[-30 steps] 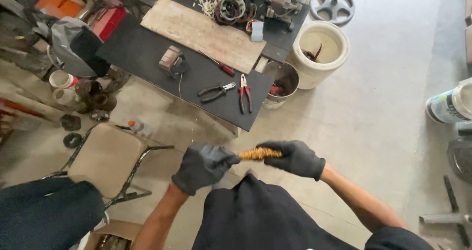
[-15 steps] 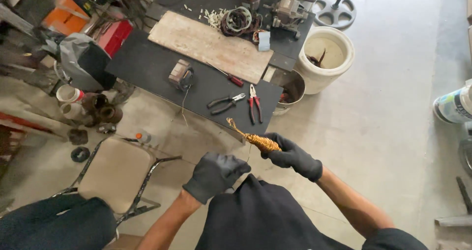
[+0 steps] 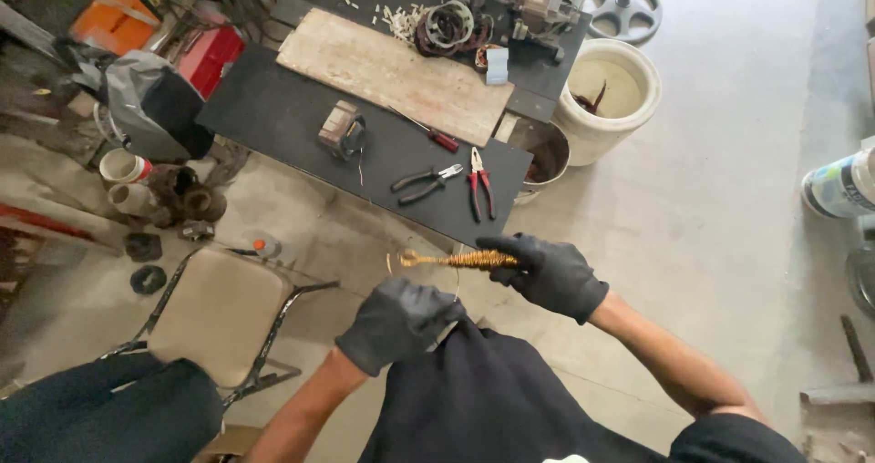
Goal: Disassembling a motor stator to extract copper wiring using a screwdriver and pliers
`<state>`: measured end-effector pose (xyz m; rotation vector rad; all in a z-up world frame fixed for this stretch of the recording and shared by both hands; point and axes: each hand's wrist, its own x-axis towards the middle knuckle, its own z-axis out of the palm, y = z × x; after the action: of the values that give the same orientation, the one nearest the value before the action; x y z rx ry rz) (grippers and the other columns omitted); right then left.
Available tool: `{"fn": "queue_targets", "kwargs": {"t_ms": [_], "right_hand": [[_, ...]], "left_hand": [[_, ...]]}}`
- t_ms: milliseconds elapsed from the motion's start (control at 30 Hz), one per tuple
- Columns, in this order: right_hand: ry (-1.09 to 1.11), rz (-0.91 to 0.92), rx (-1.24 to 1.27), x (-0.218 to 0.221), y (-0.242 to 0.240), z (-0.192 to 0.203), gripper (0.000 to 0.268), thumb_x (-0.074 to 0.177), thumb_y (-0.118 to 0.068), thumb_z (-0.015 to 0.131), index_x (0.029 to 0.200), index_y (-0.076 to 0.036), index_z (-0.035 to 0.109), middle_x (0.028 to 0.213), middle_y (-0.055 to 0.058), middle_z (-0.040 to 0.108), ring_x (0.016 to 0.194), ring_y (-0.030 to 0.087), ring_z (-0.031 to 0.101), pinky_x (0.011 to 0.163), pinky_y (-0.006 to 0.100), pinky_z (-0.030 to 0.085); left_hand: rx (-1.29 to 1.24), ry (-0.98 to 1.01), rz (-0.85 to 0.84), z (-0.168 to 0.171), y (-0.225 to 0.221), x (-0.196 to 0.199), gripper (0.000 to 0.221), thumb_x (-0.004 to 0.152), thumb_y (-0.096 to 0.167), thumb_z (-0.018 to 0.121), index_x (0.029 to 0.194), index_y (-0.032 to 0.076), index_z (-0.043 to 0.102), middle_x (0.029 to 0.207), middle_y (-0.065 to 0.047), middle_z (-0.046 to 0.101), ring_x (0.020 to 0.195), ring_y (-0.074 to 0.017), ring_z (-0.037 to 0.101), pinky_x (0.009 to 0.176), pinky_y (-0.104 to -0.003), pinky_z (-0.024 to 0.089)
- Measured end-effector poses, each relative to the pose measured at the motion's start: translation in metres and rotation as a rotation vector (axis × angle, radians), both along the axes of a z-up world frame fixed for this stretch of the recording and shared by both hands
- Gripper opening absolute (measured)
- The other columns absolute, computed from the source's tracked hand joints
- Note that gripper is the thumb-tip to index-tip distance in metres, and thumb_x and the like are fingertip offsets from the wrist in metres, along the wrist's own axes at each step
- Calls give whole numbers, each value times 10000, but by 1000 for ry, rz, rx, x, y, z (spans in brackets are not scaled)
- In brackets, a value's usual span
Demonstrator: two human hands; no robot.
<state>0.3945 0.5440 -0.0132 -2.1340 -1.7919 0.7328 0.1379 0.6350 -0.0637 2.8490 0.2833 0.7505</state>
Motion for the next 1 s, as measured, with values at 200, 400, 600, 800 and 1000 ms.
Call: {"fn": "queue_targets", "kwargs": {"t_ms": [200,400,600,800,1000], "right_hand": [[762,333,45,5,-12,18,458,796,-204,853,1242,-211,752,1026,44,799,922,229,767,779,387,622],[185,136,-218,-8,-1,13,563,797,-525,788,1323,-364,665,1223,95,743,1228,338,641,1046,461,535],[385,364,-92,-6,7,11,556,761,-427,861,1283,-317,704,1034,104,799,951,367,746,819,486,617],[1095,-339,-41,-5,43,-40,502,935,-150,690,1430,-148,608,768,146,715,444,98,469,391,214,374],[110,94,-374,-37,70,-11,495,807,-562,762,1281,-445,682,999,21,802,1009,297,733,996,428,558]], "left_hand": [[-359,-28,-67,-50,39,-6,132,876,295,682,998,269,728,759,-15,626,711,-327,622,603,-442,555],[-309,-33,-35,0,43,-15,106,894,254,682,832,262,768,637,-11,634,598,-331,603,609,-464,567],[-570,-168,-45,-8,41,-4,77,810,304,795,866,356,786,806,98,774,758,-234,715,688,-364,616],[-805,65,35,-5,61,-14,236,1038,237,546,1080,131,753,850,-125,726,888,-426,676,787,-534,613],[-131,-17,87,-20,102,-23,68,860,213,725,853,148,706,743,-80,657,725,-348,658,642,-473,584]]}}
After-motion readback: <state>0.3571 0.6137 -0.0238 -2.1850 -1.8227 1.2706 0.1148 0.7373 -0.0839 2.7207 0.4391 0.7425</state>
